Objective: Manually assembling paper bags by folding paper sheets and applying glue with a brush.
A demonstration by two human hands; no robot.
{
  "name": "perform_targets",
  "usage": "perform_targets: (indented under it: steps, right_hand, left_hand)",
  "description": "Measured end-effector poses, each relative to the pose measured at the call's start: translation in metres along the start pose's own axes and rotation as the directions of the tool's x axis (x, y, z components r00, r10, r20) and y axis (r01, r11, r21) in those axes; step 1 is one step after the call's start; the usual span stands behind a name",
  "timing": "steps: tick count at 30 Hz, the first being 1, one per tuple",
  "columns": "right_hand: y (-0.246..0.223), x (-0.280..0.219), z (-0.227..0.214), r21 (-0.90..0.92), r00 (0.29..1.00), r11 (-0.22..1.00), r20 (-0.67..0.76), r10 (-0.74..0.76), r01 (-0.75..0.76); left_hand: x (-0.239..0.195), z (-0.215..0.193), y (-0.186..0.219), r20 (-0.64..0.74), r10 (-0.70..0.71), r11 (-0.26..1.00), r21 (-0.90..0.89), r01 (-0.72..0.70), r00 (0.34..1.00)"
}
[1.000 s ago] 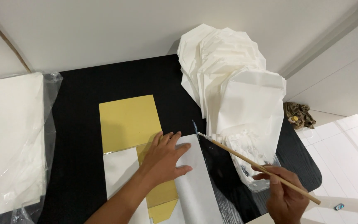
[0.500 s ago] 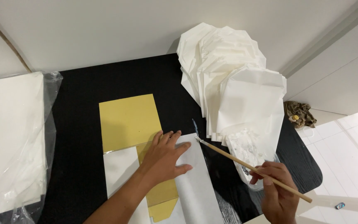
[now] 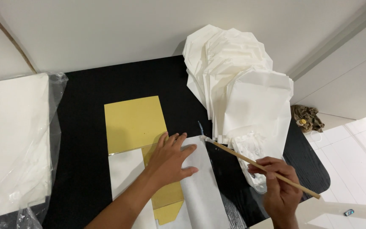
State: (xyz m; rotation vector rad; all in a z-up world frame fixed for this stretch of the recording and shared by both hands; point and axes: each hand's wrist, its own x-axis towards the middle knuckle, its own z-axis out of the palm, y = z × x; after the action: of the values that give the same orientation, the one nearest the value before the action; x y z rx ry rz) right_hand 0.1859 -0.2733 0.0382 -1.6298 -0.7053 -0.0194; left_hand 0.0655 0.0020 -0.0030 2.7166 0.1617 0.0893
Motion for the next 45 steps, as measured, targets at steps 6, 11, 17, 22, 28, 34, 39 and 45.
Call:
perform_targets:
  steps: [6,11,17,22,28,34,39,45]
  right_hand:
    - [0.001,0.003,0.002,0.01,0.997,0.999,0.061,0.047,-0.048]
    - [-0.002,0.0,-0.011,0.013,0.999,0.999,0.015,0.05,-0.05]
    - [0.001,0.006,0.002,0.0,0.999,1.0,0.028,-0.02,0.02]
    - [-0.002,0.001,-0.003,0.034,0.997,0.999,0.08,0.021,-0.023]
    - [-0.01,0.002,-0.005,-0.006,0.998,0.999,0.042,-0.041,0.041]
    - [0.0,0.012,0.016,0.031,0.988,0.993,0.098,-0.12,0.117]
    - [-0.009,0.01,0.009,-0.013,0.991,0.997,0.112,-0.071,0.073]
    - [-0.018,-0.001,-0.01,-0.011,0.995,1.0,0.097,0.0,0.001]
  left_hand:
    - [-0.002,-0.002,0.001,-0.035,0.001,1.0,-0.013,-0.002,0.999]
    - [0.0,-0.004,0.001,0.013,-0.006,1.0,-0.027,0.006,1.0]
    - [0.001,-0.004,0.003,0.024,-0.018,1.0,-0.005,0.018,1.0]
    - [0.0,-0.002,0.002,-0.013,-0.007,1.0,0.005,0.007,1.0]
    - [0.0,-0.003,0.002,0.002,-0.011,1.0,0.005,0.011,1.0]
    - [-0.003,-0.001,0.002,-0.016,0.003,1.0,0.002,-0.003,1.0]
    - [-0.002,-0.002,0.002,-0.062,0.031,0.999,0.02,-0.03,0.998]
    - [-0.001,-0.002,0.002,-0.008,0.004,1.0,0.013,-0.004,1.0]
